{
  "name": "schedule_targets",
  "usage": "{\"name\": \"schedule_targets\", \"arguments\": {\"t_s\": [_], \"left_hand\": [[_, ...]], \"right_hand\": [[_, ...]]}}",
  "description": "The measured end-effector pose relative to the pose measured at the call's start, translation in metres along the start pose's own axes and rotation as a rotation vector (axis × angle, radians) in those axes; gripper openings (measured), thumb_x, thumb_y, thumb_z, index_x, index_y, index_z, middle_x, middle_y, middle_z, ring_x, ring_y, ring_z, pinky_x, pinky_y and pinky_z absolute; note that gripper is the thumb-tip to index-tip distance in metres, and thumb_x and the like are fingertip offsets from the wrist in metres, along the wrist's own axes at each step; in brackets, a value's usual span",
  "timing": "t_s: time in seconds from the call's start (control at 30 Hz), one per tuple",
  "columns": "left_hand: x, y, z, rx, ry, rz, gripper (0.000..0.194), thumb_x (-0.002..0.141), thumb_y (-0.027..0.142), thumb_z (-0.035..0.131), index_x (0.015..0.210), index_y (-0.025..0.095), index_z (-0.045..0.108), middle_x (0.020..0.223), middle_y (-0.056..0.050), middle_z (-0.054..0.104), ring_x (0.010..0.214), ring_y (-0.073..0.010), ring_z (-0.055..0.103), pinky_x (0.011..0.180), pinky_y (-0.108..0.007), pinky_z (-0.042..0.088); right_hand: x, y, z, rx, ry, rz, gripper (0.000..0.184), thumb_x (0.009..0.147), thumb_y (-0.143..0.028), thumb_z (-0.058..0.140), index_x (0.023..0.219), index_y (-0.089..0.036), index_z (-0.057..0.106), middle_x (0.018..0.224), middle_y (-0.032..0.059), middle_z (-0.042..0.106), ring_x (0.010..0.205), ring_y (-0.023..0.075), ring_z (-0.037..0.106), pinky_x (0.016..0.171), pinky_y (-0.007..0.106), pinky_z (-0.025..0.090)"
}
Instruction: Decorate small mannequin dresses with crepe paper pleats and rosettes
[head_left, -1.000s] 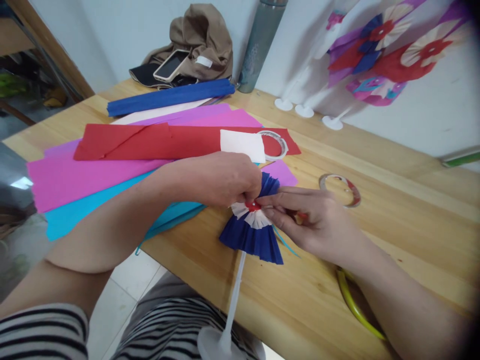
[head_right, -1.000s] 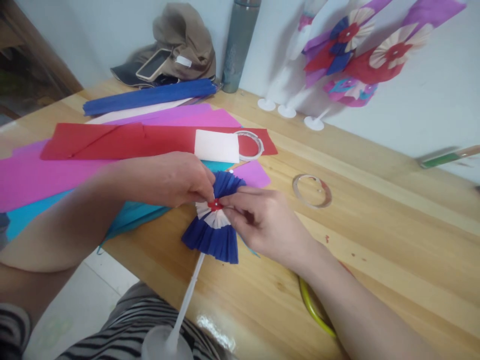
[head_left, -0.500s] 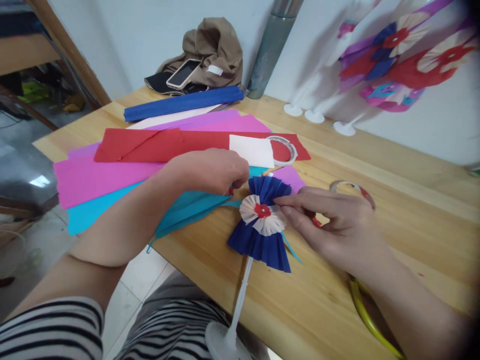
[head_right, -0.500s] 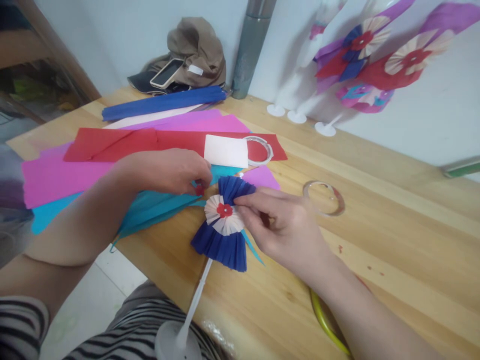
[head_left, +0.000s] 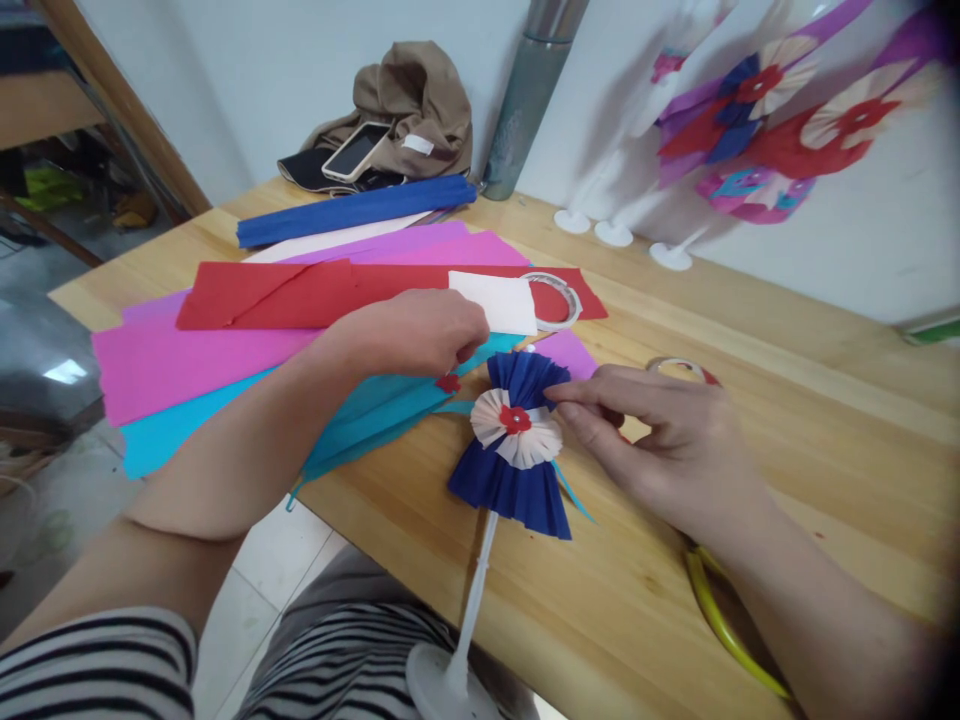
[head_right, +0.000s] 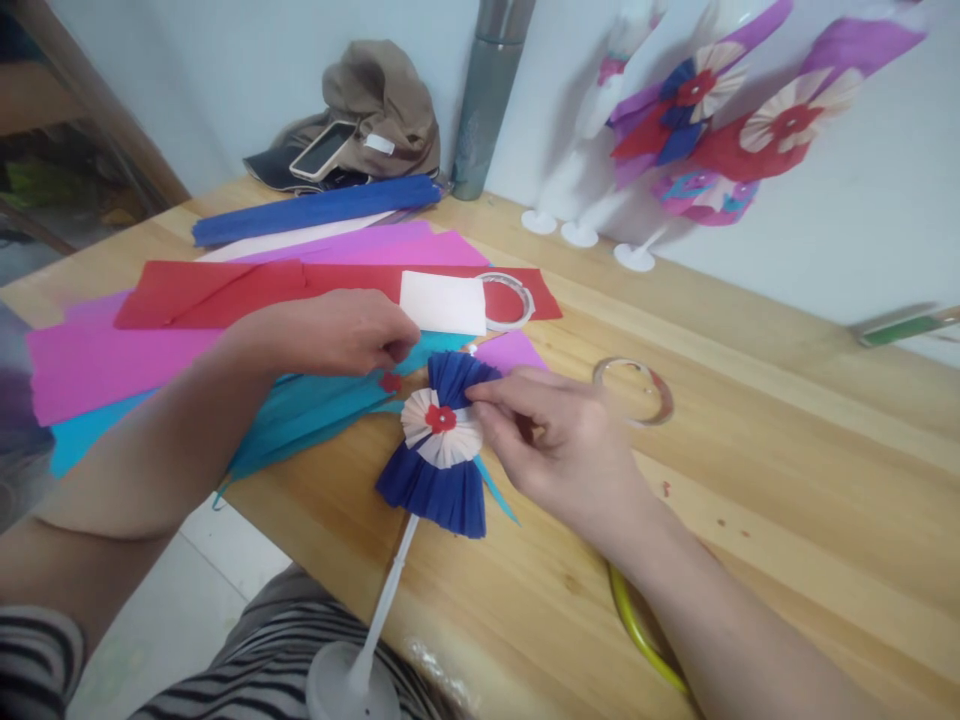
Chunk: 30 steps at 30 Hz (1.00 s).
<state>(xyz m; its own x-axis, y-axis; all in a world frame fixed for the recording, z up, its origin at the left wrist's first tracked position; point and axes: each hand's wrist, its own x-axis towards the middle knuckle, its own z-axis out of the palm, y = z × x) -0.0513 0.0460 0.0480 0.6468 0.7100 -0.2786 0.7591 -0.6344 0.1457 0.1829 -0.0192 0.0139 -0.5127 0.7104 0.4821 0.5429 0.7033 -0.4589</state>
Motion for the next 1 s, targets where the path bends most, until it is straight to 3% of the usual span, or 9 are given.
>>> {"name": "schedule_targets", "arguments": {"t_s": [0.2, 0.5, 0.7, 0.83, 0.9, 1.0], "left_hand": [[0.007, 0.003, 0.008, 0.014, -0.111, -0.019, 0.017, 0.078, 0.021, 0.062, 0.089, 0.018, 0.075, 0.089, -0.008, 0.073, 0.08, -0.022, 0.065, 0.064, -0.028, 0.041], [0.005, -0.002, 0.004, -0.016, -0.115, 0.069, 0.015, 0.078, 0.014, 0.059, 0.081, 0.017, 0.073, 0.077, -0.005, 0.071, 0.069, -0.0173, 0.06, 0.059, -0.027, 0.038], [-0.006, 0.002, -0.014, -0.396, -0.041, 0.155, 0.01, 0.08, 0.008, 0.058, 0.078, 0.013, 0.066, 0.074, 0.001, 0.069, 0.071, -0.0102, 0.06, 0.065, -0.02, 0.042], [-0.007, 0.013, -0.014, -0.749, -0.126, 0.199, 0.006, 0.083, 0.013, 0.06, 0.079, 0.014, 0.064, 0.068, 0.002, 0.066, 0.065, -0.0091, 0.06, 0.064, -0.02, 0.045], [-0.005, 0.016, -0.011, -0.826, -0.165, 0.215, 0.005, 0.082, 0.015, 0.063, 0.077, 0.015, 0.064, 0.066, 0.002, 0.066, 0.061, -0.0097, 0.06, 0.062, -0.022, 0.047], [-0.004, 0.013, -0.009, -0.767, -0.101, 0.181, 0.004, 0.083, 0.016, 0.064, 0.081, 0.016, 0.066, 0.07, 0.0, 0.069, 0.063, -0.011, 0.062, 0.063, -0.023, 0.048]], "right_hand": [[-0.001, 0.0, 0.002, -0.002, 0.018, -0.003, 0.014, 0.092, -0.013, 0.062, 0.088, -0.021, 0.073, 0.065, -0.0003, 0.069, 0.046, 0.0097, 0.055, 0.044, 0.024, 0.043], [-0.001, 0.0, 0.001, 0.007, -0.005, 0.023, 0.016, 0.091, -0.014, 0.062, 0.087, -0.024, 0.073, 0.064, -0.0009, 0.067, 0.046, 0.011, 0.054, 0.044, 0.026, 0.044], [-0.002, -0.004, 0.003, -0.029, 0.066, -0.053, 0.01, 0.092, -0.013, 0.064, 0.094, -0.022, 0.07, 0.069, -0.0001, 0.066, 0.054, 0.0127, 0.061, 0.049, 0.027, 0.048], [-0.005, -0.007, 0.007, -0.104, 0.104, -0.133, 0.02, 0.09, -0.011, 0.066, 0.105, -0.024, 0.065, 0.095, 0.0084, 0.072, 0.084, 0.0227, 0.071, 0.069, 0.036, 0.058], [-0.007, -0.008, 0.01, -0.116, 0.072, -0.145, 0.025, 0.091, -0.01, 0.066, 0.11, -0.026, 0.062, 0.104, 0.0099, 0.072, 0.095, 0.0253, 0.071, 0.076, 0.039, 0.059], [-0.009, -0.008, 0.013, -0.119, 0.051, -0.148, 0.026, 0.092, -0.01, 0.063, 0.113, -0.026, 0.06, 0.109, 0.0099, 0.072, 0.098, 0.0255, 0.071, 0.077, 0.039, 0.059]]}}
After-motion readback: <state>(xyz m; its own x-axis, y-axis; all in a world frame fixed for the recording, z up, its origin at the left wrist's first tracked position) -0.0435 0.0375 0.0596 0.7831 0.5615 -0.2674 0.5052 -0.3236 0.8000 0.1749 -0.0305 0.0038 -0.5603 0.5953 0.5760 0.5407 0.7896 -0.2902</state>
